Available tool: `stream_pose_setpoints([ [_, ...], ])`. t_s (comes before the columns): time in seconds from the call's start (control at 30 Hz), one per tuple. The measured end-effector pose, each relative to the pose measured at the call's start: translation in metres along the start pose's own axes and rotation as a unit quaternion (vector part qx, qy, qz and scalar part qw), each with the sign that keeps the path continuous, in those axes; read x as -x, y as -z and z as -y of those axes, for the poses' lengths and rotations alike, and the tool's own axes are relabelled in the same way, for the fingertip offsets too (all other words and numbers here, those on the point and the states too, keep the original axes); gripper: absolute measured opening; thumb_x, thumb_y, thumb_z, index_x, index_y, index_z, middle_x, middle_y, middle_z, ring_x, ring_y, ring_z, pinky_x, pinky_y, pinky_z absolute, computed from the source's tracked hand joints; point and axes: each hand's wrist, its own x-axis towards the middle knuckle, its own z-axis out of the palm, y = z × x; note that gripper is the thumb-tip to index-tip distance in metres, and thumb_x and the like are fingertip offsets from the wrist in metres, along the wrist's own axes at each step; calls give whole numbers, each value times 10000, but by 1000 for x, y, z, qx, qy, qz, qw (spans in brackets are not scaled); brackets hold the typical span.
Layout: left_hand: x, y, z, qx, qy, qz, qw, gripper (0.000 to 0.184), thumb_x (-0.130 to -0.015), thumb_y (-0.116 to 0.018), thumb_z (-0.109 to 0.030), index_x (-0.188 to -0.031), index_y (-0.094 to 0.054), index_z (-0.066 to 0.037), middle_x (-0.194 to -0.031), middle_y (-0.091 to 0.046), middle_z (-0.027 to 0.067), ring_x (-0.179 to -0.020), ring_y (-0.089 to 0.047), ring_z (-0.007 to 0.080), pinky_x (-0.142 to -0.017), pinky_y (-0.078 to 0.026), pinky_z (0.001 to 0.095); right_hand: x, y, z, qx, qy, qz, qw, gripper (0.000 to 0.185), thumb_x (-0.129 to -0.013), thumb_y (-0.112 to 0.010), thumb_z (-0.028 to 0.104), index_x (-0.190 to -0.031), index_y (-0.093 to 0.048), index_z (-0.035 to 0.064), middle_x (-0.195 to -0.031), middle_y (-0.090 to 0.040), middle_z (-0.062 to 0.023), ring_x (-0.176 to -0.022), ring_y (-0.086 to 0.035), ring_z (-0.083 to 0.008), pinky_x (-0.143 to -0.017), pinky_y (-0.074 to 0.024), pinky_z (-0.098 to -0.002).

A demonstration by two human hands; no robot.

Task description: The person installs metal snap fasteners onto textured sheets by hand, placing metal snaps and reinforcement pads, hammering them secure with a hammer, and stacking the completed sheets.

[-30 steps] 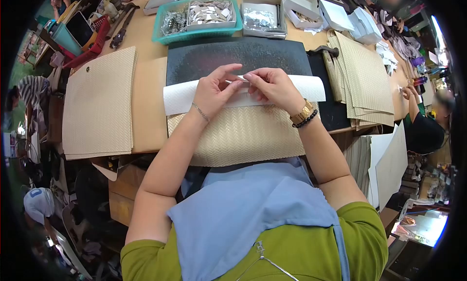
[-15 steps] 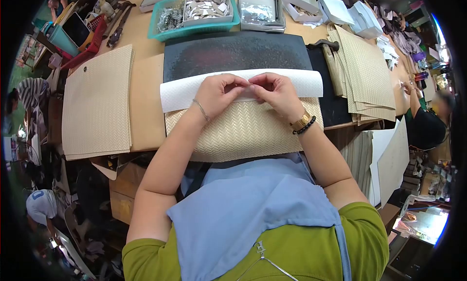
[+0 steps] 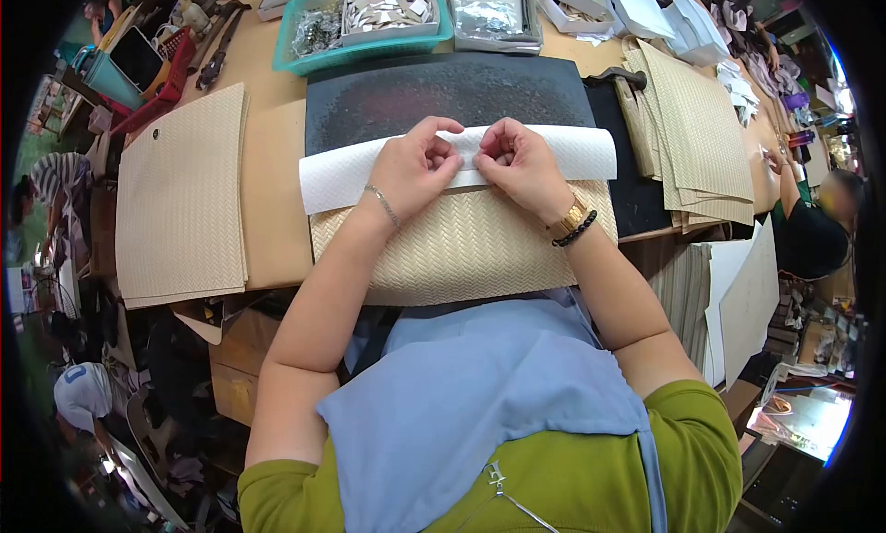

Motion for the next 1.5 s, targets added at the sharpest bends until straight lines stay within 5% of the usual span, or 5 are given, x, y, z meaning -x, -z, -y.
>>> stream_pose_setpoints([
  [0.5, -7, 2, -5, 2, 44, 8, 999, 319, -852, -679, -42, -1158, -586, -37, -814, -653, -6, -703, -548, 26, -651, -461, 192, -3, -1, 3, 85, 26, -6, 996, 148, -815, -694, 61, -910, -584, 35, -789, -619, 1, -693, -569, -61, -628, -491, -244],
  [0.73, 5, -13, -11, -208, -54, -68, 974, 232, -843, -628, -56, -1074, -629, -75, -803, -643, 63, -662, -608, 168, -647, -505, 299, 1, -9, 26, 238, 101, 2, 966, 138, -789, -619, 12, -913, -556, 16, -759, -636, -165, -726, -654, -333, -672, -522, -397],
  [0.97, 7, -5, -7, -147, -97, -27, 984, 56, -843, -709, -122, -889, -729, -97, -809, -612, 51, -661, -595, 151, -627, -494, 286, -71, 40, 51, 329, 198, -21, 923, 127, -846, -683, 109, -946, -663, 33, -797, -689, -83, -687, -636, -149, -662, -526, -299],
  [1.03, 5, -6, -5, -176, -78, -28, 981, 71, -834, -750, -166, -869, -748, -104, -794, -616, 39, -650, -594, 147, -617, -489, 282, -112, 59, 48, 345, 183, -74, 918, 152, -842, -669, 152, -956, -704, 58, -862, -715, -143, -802, -694, -291, -735, -551, -365],
  [1.5, 3, -5, -2, -194, -100, -40, 975, 116, -820, -759, -222, -839, -747, -109, -791, -634, 36, -658, -618, 162, -619, -498, 308, -209, 61, 35, 430, 99, -12, 897, 196, -840, -700, 191, -993, -734, 72, -917, -737, -125, -829, -707, -278, -815, -545, -384],
])
